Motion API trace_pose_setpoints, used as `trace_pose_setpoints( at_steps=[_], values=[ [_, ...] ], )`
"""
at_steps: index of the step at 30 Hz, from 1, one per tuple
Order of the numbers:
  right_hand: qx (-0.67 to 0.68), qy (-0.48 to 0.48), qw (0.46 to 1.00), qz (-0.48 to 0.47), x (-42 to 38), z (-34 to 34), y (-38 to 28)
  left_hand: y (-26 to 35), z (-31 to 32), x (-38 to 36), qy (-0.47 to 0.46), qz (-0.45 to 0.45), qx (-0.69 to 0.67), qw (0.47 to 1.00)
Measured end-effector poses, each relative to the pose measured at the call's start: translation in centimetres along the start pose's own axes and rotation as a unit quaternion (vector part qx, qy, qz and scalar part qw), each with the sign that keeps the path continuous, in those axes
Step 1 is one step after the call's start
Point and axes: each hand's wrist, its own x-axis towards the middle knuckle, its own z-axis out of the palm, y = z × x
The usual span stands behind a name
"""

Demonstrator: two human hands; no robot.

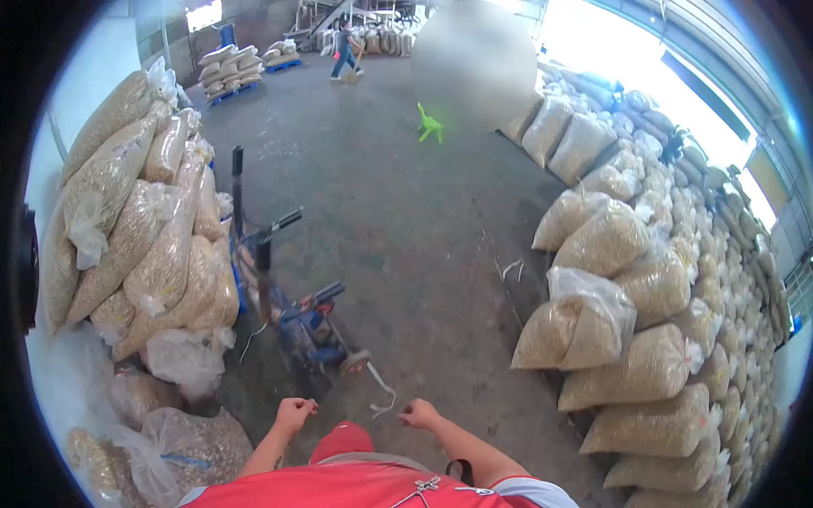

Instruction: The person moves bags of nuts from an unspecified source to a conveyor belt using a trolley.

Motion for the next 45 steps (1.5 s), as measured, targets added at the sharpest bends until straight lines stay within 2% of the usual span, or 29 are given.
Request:
trace_pose_setpoints(
  at_steps=[2,3,5,6,8,10,12,13,14,15,17,19,22,23,25,26,27,28,30,31,32,34,35,36,37,38,39,41,45],
  values=[
    [-0.179,0.044,0.982,-0.029,1.6,-2.1,-6.6,0.7,0.4,2.3,0.011,0.06,-0.284,0.957],
    [-0.179,0.014,0.983,0.023,0.1,-8.4,-3.0,6.4,7.2,4.2,-0.025,0.018,-0.307,0.951],
    [-0.15,0.099,0.983,0.032,2.6,-14.4,-2.0,13.4,10.2,6.9,0.0,-0.065,-0.534,0.843],
    [-0.161,0.107,0.98,0.042,3.6,-17.1,-0.2,14.4,11.8,10.4,-0.013,-0.061,-0.543,0.838],
    [-0.024,0.109,0.992,0.059,7.3,-24.2,4.7,16.8,13.3,18.7,0.055,-0.092,-0.755,0.647],
    [-0.29,0.033,0.95,0.111,7.2,-31.3,12.4,19.1,15.1,21.0,0.094,-0.175,-0.787,0.585],
    [-0.315,-0.091,0.911,0.251,4.8,-39.9,18.1,22.5,14.8,22.9,0.163,-0.223,-0.807,0.522],
    [-0.367,-0.089,0.893,0.244,3.5,-43.4,24.8,23.4,14.9,23.3,0.165,-0.271,-0.81,0.493],
    [-0.376,-0.083,0.871,0.305,1.9,-46.2,23.5,23.7,14.5,23.5,0.174,-0.318,-0.808,0.465],
    [-0.194,0.046,0.896,0.397,-0.1,-48.3,24.4,23.5,14.0,24.2,0.199,-0.316,-0.806,0.459],
    [-0.14,0.044,0.876,0.459,1.3,-53.0,24.2,22.7,15.1,26.3,0.273,-0.34,-0.804,0.405],
    [-0.181,-0.046,0.872,0.452,7.7,-57.0,24.0,21.1,17.0,27.4,0.341,-0.345,-0.811,0.326],
    [-0.302,-0.209,0.869,0.33,24.9,-60.2,22.8,22.4,17.9,28.2,0.48,-0.251,-0.793,0.279],
    [-0.366,-0.272,0.848,0.269,32.1,-60.4,20.8,23.5,18.0,27.4,0.504,-0.253,-0.785,0.256],
    [-0.535,-0.393,0.742,0.091,47.8,-58.1,13.8,24.0,17.6,27.5,0.554,-0.25,-0.721,0.333],
    [-0.594,-0.397,0.699,-0.006,54.6,-54.5,8.7,23.7,16.8,28.2,0.571,-0.245,-0.718,0.314],
    [-0.573,-0.361,0.732,-0.067,58.7,-51.7,1.0,22.7,17.1,28.5,0.586,-0.277,-0.688,0.326],
    [-0.538,-0.301,0.757,-0.215,62.7,-48.2,-4.4,21.7,18.1,28.7,0.601,-0.312,-0.66,0.326],
    [-0.441,-0.335,0.794,-0.252,67.5,-39.7,-16.3,18.4,21.5,29.8,0.679,-0.338,-0.554,0.344],
    [-0.374,-0.367,0.807,-0.273,68.3,-35.8,-20.7,19.0,22.4,30.1,0.702,-0.344,-0.555,0.285],
    [-0.305,-0.401,0.814,-0.289,68.1,-31.5,-24.9,19.3,22.6,30.7,0.725,-0.401,-0.474,0.299],
    [-0.294,-0.436,0.769,-0.364,67.4,-20.5,-29.8,19.9,19.5,31.7,0.807,-0.441,-0.219,0.328],
    [-0.266,-0.445,0.766,-0.379,66.8,-16.8,-28.9,22.2,18.3,31.7,0.787,-0.47,-0.212,0.341],
    [-0.261,-0.457,0.769,-0.363,66.9,-17.4,-26.2,24.6,17.0,31.8,0.765,-0.498,-0.204,0.353],
    [-0.296,-0.492,0.745,-0.339,65.6,-20.1,-23.8,26.3,16.0,29.9,0.669,-0.537,-0.369,0.358],
    [-0.395,-0.443,0.722,-0.356,63.1,-20.2,-25.5,23.5,19.2,30.9,0.642,-0.577,-0.361,0.351],
    [-0.468,-0.385,0.693,-0.391,60.4,-18.7,-28.3,25.7,17.9,30.3,0.649,-0.569,-0.378,0.336],
    [-0.48,-0.358,0.715,-0.361,60.3,-19.0,-30.8,29.5,13.4,31.0,0.644,-0.578,-0.4,0.302],
    [-0.495,-0.419,0.646,-0.402,64.0,-17.8,-33.1,29.1,13.7,32.7,0.663,-0.535,-0.454,0.26]
  ],
)
